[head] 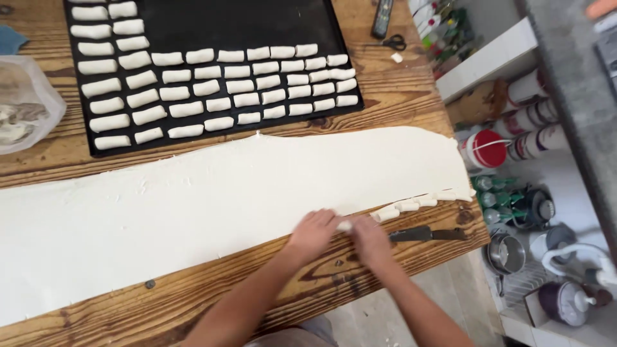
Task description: Cut a long sheet of dough into small rectangular pieces and arrange them neatly on a baking tray.
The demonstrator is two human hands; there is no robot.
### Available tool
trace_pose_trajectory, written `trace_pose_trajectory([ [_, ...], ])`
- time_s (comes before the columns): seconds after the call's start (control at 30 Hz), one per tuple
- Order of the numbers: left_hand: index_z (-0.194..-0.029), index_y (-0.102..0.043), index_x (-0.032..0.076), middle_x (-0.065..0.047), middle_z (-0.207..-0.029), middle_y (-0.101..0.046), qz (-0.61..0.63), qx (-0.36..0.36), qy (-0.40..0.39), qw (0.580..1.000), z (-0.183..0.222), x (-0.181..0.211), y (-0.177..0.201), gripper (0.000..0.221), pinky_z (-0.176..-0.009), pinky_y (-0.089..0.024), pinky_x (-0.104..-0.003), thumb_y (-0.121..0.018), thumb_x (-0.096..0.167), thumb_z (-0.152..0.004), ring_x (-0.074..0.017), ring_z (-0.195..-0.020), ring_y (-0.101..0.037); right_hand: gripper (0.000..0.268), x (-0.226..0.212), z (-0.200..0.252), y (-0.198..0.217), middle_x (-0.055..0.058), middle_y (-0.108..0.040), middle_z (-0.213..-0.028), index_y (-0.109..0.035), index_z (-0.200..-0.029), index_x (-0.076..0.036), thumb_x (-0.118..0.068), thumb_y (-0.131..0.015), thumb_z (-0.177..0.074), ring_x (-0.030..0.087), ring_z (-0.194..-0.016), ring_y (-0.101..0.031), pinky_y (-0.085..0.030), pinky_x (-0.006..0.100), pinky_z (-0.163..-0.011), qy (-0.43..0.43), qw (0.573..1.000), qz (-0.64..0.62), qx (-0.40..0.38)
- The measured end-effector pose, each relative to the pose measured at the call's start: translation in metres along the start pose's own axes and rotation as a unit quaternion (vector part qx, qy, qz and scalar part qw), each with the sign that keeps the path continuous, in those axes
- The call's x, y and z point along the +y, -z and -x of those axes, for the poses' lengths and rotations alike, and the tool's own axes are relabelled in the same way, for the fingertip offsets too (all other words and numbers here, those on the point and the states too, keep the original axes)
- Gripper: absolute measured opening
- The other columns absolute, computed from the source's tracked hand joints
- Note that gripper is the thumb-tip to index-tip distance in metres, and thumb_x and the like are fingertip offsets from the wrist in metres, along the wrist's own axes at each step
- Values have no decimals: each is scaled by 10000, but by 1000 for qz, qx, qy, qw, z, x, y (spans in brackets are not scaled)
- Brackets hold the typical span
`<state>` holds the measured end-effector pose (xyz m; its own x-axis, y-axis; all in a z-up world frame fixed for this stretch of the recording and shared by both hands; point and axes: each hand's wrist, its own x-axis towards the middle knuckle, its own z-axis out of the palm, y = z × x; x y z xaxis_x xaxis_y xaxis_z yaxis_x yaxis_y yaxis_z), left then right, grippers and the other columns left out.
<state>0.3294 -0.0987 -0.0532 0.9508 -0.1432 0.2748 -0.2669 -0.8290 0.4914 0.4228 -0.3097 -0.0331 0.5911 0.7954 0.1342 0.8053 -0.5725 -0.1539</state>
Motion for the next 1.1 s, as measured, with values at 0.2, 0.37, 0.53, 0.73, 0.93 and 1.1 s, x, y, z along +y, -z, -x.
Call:
trace_pose_trajectory([
  [0.2,-1180,-648,70,-104,-1157,-656,2,43,-7,999,165,4,107,524,-994,-430,-441,-719,-81,-684,-311,-1070,-578,445,-104,61,23,109,-673,-1168,-656,-1299,-130,24,-578,-889,317,-1035,-626,-516,445,-848,-35,995,-93,-10],
  [0.37,-1433,-574,144,-60,-1479,-564,-127,100,61,985,208,27,101,525,-1205,-320,-472,-639,416,-989,-307,-1430,-452,686,-142,71,14,49,-287,-1674,-368,-1574,-137,-525,-474,-1018,277,-1560,-167,-194,483,-1239,-167,972,-126,-105],
  [0.53,-1449,-549,83,-135,-1533,-492,-88,77,83,990,184,-4,67,479,-1184,-341,-480,-610,259,-1007,-323,-1439,-423,459,-130,35,16,82,-575,-1465,-575,-1417,-110,-340,-464,-1037,272,-1372,-497,-385,462,-1165,-111,986,-116,-46],
  [0.73,-1457,-501,1,-154,-1506,-520,-153,101,82,980,210,17,89,504,-1196,-330,-480,-516,249,-1019,-328,-1420,-451,503,-133,63,24,157,-500,-1516,-480,-1459,-5,-293,-491,-1047,329,-1399,-470,-389,439,-1164,23,999,-40,1],
  [0.93,-1644,-134,61,-91,-1723,-131,-270,49,192,942,109,-12,84,803,-1303,-35,-444,-232,585,-1043,-227,-1602,-83,670,-127,-32,14,111,-229,-1691,-223,-1629,-73,-460,-289,-1086,276,-1563,-188,-105,497,-1255,17,998,37,-50],
  [1.1,-1642,-154,101,-43,-1707,-177,-185,21,301,935,118,9,70,715,-1276,-5,-436,-250,493,-1052,-166,-1589,-84,659,-121,-28,42,198,-199,-1686,-164,-1607,31,-386,-238,-1102,332,-1543,-236,-203,490,-1248,34,991,56,-115],
])
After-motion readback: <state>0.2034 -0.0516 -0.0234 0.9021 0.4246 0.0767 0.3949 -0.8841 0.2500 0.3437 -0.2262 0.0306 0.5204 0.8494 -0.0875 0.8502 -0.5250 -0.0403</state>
